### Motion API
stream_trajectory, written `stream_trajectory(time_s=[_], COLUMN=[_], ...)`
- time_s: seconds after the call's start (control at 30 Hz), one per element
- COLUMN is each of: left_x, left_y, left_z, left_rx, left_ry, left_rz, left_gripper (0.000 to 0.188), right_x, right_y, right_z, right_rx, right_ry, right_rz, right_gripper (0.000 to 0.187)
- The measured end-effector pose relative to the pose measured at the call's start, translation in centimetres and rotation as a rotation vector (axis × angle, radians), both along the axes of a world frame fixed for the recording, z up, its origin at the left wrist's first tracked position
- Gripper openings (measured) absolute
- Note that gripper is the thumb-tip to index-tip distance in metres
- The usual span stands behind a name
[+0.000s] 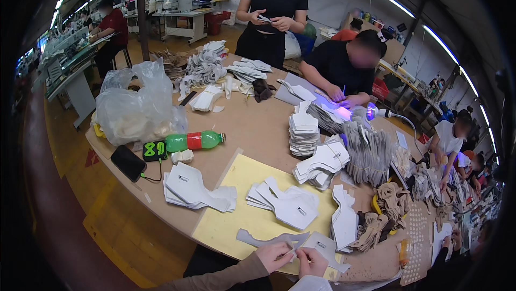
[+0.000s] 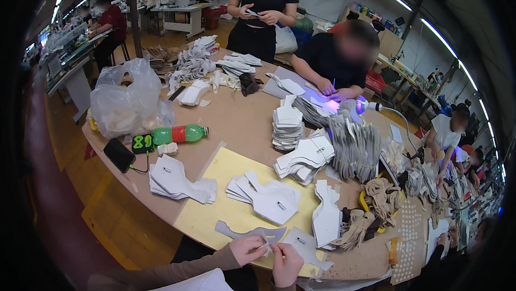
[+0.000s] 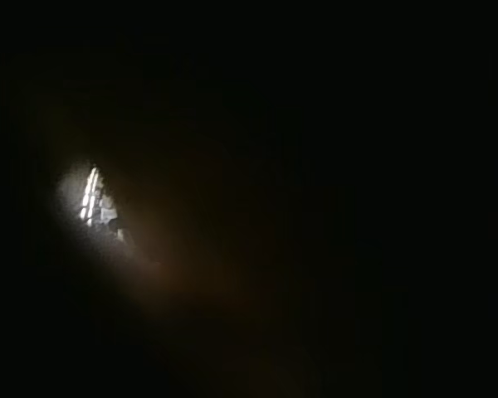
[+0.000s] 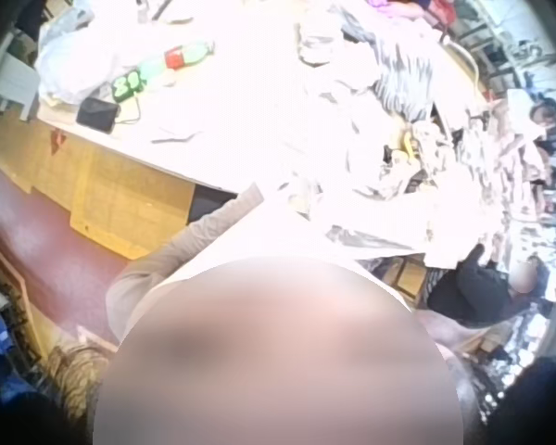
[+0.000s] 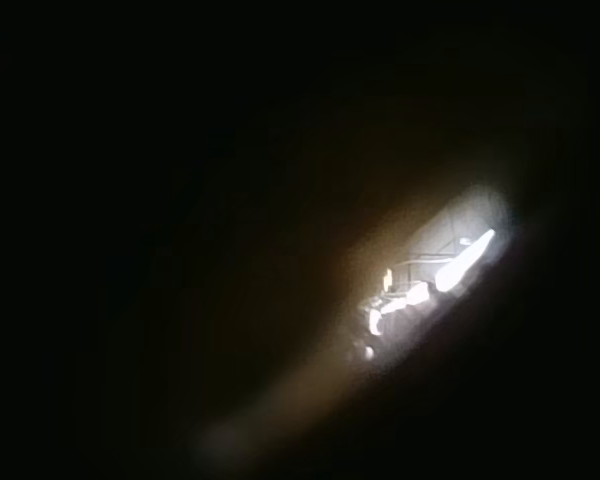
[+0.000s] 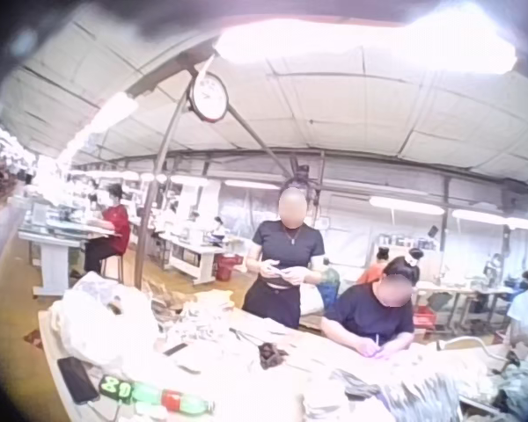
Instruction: The person repeatedly picks up white paper cutouts from a table, peels off a thin backing layer from each piece, and places the finished pieces into a growing stack. The person handles the items one at a time, turning them over as needed to remove the backing.
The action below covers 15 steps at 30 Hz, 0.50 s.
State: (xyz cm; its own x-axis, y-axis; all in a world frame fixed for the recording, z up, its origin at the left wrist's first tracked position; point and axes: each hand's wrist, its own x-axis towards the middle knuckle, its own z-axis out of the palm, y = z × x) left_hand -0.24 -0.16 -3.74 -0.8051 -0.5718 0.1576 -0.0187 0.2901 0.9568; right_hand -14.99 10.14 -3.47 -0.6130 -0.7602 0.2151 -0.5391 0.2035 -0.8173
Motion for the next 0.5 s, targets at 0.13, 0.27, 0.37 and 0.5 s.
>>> stream_trajectory(time_s=[0.13, 0.27, 0.37, 0.5], left_x=[-0.2, 0.0, 0.1, -0.1], left_y=[-0.1, -0.5, -0.5, -0.4], left_z=[0.0, -0.3, -0.6, -0.6], left_rx=[0.013, 0.126, 0.200, 0.227], left_ry=[-0.047, -0.071, -0.034, 0.002], left_rz=[-0.024, -0.038, -0.029, -0.020], left_gripper=[0.023, 0.021, 0.020, 0.020], right_x=[-1.0, -2.6, -3.0, -0.4], right_y=[-0.1, 0.3, 0.1, -0.9], right_z=[-0.1, -1.3, -1.9, -1.6], right_rx=[-0.020, -0.076, -0.018, -0.022], right_ry=[-0.076, -0.110, -0.320, -0.195], right_rz=[-0.045, 0.080, 0.089, -0.032], right_gripper=[0.008, 0.009, 0.016, 0.022])
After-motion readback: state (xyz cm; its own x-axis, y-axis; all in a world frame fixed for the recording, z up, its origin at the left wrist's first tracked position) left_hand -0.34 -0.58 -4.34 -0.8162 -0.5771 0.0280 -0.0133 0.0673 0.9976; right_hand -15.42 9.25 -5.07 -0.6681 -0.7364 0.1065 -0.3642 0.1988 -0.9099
